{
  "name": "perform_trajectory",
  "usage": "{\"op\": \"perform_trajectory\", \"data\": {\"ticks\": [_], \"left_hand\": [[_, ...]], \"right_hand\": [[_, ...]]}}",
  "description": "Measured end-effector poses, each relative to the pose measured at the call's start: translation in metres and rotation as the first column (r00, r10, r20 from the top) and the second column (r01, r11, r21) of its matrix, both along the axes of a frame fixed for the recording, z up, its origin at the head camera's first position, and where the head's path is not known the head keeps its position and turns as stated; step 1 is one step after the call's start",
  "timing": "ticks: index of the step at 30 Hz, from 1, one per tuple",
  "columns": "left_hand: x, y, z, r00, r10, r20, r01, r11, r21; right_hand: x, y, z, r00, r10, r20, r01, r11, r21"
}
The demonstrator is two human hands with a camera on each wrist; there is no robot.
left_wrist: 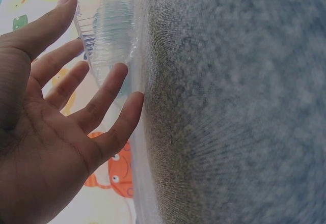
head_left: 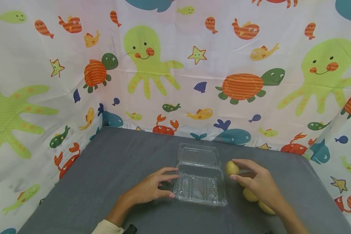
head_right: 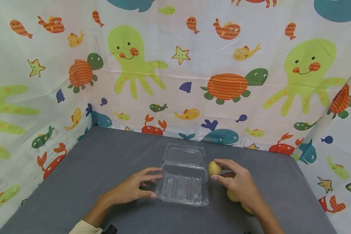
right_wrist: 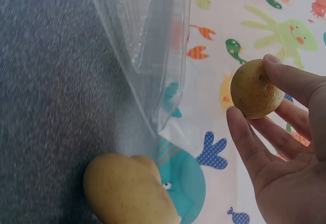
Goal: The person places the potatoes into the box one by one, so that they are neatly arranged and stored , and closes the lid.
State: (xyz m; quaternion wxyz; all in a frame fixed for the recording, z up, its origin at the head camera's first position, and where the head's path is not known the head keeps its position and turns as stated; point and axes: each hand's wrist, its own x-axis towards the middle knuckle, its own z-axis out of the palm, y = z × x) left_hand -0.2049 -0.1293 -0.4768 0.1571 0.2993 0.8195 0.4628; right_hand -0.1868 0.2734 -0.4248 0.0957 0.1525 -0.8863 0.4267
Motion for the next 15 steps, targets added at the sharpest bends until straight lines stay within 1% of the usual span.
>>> {"op": "perform_trajectory", "data": {"ticks": [5, 9, 12, 15], "left_hand": [[0.0, -0.001, 0.001, 1.0, 0.003, -0.001, -0.003, 1.0, -0.003], [0.0, -0.001, 0.0, 1.0, 0.003, -0.005, -0.003, 1.0, -0.004], [0.0, -0.001, 0.0, 1.0, 0.004, -0.004, -0.004, 1.0, -0.005], [0.0, 0.0, 0.0, 1.0, 0.004, -0.002, -0.004, 1.0, -0.008]], "right_hand": [[0.003, -0.01, 0.002, 0.999, 0.037, -0.014, -0.038, 0.999, -0.034], [0.004, -0.016, 0.002, 0.999, 0.05, 0.008, -0.049, 0.996, -0.076], [0.005, -0.021, 0.001, 0.998, 0.056, -0.003, -0.056, 0.996, -0.072], [0.004, -0.025, 0.0, 0.996, 0.074, -0.041, -0.076, 0.995, -0.057]]}}
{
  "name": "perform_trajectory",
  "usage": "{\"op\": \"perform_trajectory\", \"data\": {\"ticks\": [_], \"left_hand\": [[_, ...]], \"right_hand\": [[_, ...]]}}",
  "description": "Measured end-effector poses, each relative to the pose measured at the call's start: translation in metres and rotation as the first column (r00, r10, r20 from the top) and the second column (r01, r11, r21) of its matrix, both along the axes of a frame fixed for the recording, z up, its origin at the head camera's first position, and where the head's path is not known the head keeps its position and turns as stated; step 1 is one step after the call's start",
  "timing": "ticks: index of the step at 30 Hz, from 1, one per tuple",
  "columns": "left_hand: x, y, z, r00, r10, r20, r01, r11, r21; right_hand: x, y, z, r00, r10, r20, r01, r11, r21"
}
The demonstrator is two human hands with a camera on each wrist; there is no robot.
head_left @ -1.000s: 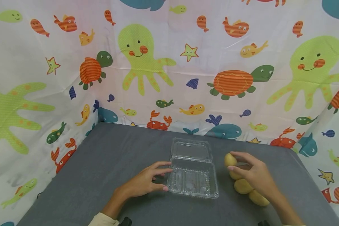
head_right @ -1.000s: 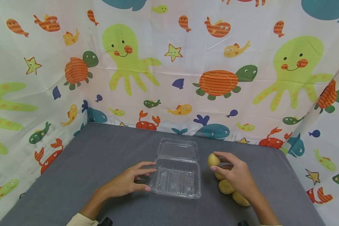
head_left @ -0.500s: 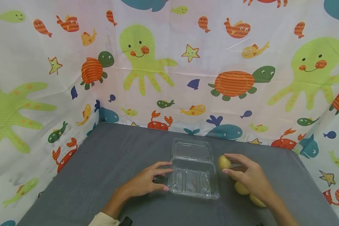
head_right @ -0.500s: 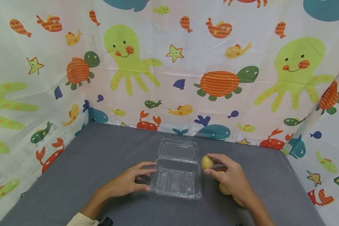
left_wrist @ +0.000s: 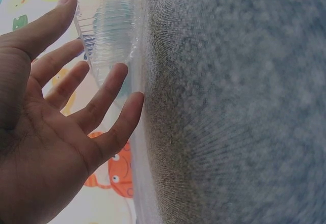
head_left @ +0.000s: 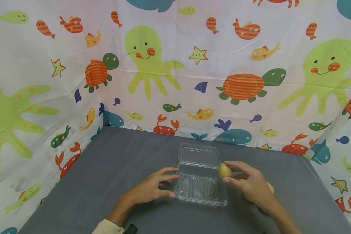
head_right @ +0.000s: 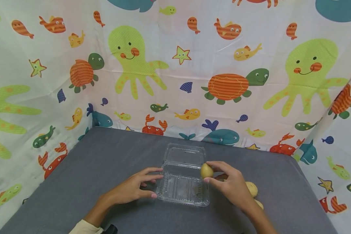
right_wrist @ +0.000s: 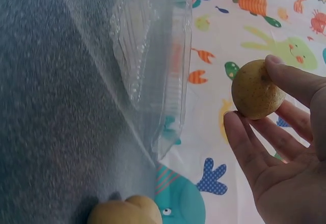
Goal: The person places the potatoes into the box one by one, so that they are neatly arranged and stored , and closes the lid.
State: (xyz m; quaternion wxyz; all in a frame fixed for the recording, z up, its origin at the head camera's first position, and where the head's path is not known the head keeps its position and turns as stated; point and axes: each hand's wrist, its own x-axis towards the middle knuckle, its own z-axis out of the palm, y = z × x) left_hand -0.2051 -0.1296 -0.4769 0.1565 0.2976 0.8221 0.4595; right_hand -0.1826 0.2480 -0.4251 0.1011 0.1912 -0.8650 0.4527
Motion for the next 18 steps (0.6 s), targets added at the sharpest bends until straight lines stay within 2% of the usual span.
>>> {"op": "perform_trajectory", "data": {"ticks": [11, 18], "left_hand": [[-0.001, 0.002, 0.002, 1.0, -0.001, -0.01, 0.001, 1.0, 0.004], [0.001, -0.001, 0.001, 1.0, -0.006, -0.002, 0.006, 1.0, 0.004]], "right_hand": [[-0.005, -0.012, -0.01, 0.996, 0.061, -0.06, -0.061, 0.998, -0.002], [-0.004, -0.019, -0.016, 0.998, 0.051, -0.03, -0.05, 0.998, 0.028]]}}
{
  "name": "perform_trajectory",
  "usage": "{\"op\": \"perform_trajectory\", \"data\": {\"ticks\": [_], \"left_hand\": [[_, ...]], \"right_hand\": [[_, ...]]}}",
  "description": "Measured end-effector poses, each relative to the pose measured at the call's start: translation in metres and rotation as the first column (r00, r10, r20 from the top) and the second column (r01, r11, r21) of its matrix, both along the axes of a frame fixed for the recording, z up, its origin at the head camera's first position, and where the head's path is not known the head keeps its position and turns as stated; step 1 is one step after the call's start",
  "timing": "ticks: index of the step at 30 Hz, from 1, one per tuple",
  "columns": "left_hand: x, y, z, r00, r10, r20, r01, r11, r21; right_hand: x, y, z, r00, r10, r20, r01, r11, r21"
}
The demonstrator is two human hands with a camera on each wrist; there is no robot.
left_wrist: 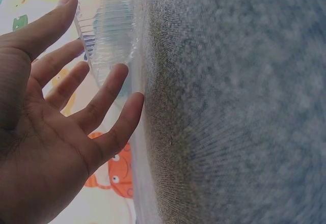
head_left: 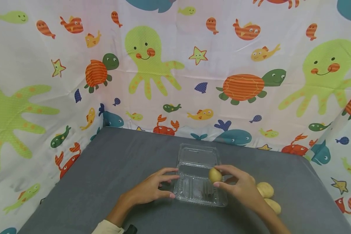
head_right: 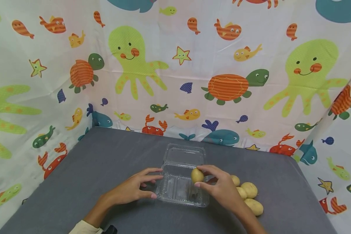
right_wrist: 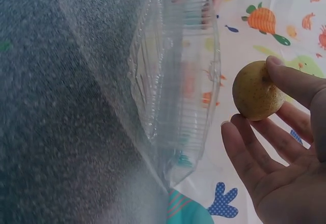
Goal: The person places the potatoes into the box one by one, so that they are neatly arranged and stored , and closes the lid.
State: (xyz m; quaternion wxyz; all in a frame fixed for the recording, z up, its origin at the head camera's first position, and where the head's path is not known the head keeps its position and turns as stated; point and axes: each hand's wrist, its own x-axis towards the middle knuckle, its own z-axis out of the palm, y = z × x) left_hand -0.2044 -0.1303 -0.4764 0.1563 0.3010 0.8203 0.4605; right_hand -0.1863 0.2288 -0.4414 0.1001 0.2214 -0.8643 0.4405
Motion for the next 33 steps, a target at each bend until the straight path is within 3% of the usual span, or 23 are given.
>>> {"op": "perform_trajectory", "data": {"ticks": [16, 27, 33], "left_hand": [[0.0, 0.0, -0.003, 1.0, 0.004, -0.003, -0.004, 1.0, -0.002], [0.0, 0.001, -0.003, 1.0, 0.012, -0.019, -0.012, 1.0, -0.005], [0.001, 0.002, -0.002, 1.0, 0.016, -0.019, -0.016, 1.0, 0.0]], "right_hand": [[-0.001, -0.018, -0.007, 0.982, 0.152, 0.113, -0.135, 0.98, -0.144], [-0.002, -0.029, -0.014, 0.964, 0.174, 0.201, -0.136, 0.973, -0.188], [-0.002, -0.035, -0.017, 0.961, 0.134, 0.244, -0.094, 0.981, -0.168]]}}
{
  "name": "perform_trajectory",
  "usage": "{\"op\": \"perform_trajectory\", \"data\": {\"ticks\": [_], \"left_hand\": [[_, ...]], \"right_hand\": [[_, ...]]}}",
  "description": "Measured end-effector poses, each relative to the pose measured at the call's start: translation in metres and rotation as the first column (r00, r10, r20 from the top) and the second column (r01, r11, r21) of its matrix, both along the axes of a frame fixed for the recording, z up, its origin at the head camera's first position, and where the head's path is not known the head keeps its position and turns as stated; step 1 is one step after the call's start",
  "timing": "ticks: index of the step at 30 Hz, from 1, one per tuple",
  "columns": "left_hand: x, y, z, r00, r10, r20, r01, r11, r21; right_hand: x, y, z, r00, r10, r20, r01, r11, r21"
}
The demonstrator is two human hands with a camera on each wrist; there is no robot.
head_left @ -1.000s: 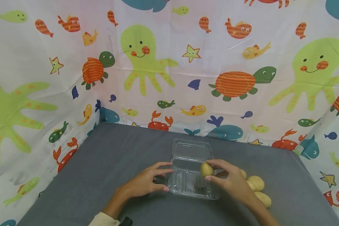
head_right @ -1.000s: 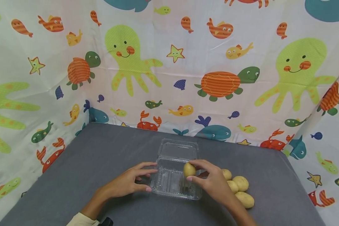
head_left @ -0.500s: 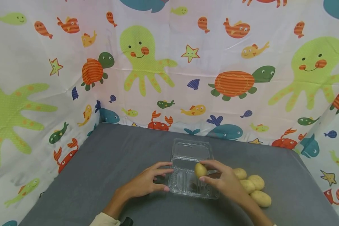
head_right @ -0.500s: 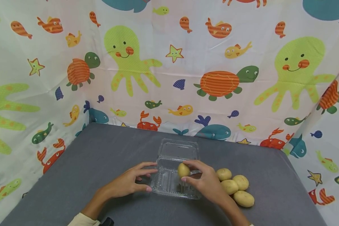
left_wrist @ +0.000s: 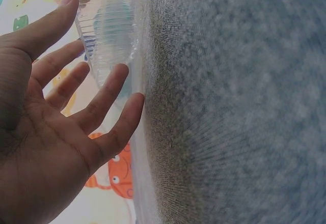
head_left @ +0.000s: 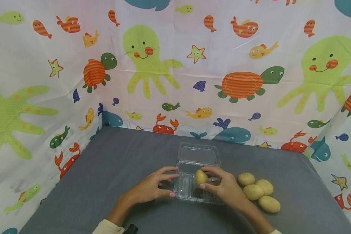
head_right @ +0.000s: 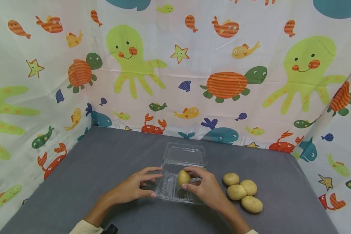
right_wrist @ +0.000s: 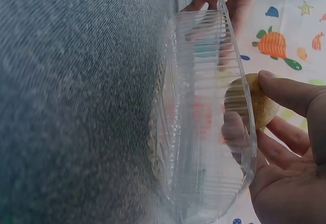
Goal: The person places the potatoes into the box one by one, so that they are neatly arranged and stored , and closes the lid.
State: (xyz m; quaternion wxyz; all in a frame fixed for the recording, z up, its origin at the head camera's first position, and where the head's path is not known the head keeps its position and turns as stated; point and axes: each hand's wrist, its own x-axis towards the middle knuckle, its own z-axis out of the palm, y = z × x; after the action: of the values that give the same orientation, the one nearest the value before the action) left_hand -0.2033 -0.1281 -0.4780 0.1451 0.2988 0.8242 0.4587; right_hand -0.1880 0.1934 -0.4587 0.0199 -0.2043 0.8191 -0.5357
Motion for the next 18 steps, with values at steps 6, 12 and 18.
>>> {"op": "perform_trajectory", "data": {"ticks": [6, 12, 18], "left_hand": [[0.0, 0.0, 0.001, 1.0, -0.004, 0.005, 0.004, 1.0, -0.001], [-0.001, 0.0, 0.001, 1.0, -0.012, 0.011, 0.012, 1.0, -0.001], [-0.001, -0.001, 0.001, 1.0, -0.013, 0.019, 0.013, 1.0, 0.003]], "right_hand": [[-0.002, -0.009, 0.0, 1.0, -0.023, 0.01, 0.022, 0.999, 0.025], [-0.003, -0.016, -0.001, 1.0, -0.012, 0.015, 0.011, 0.999, 0.04], [-0.005, -0.022, -0.001, 1.0, 0.0, 0.008, -0.001, 0.997, 0.076]]}}
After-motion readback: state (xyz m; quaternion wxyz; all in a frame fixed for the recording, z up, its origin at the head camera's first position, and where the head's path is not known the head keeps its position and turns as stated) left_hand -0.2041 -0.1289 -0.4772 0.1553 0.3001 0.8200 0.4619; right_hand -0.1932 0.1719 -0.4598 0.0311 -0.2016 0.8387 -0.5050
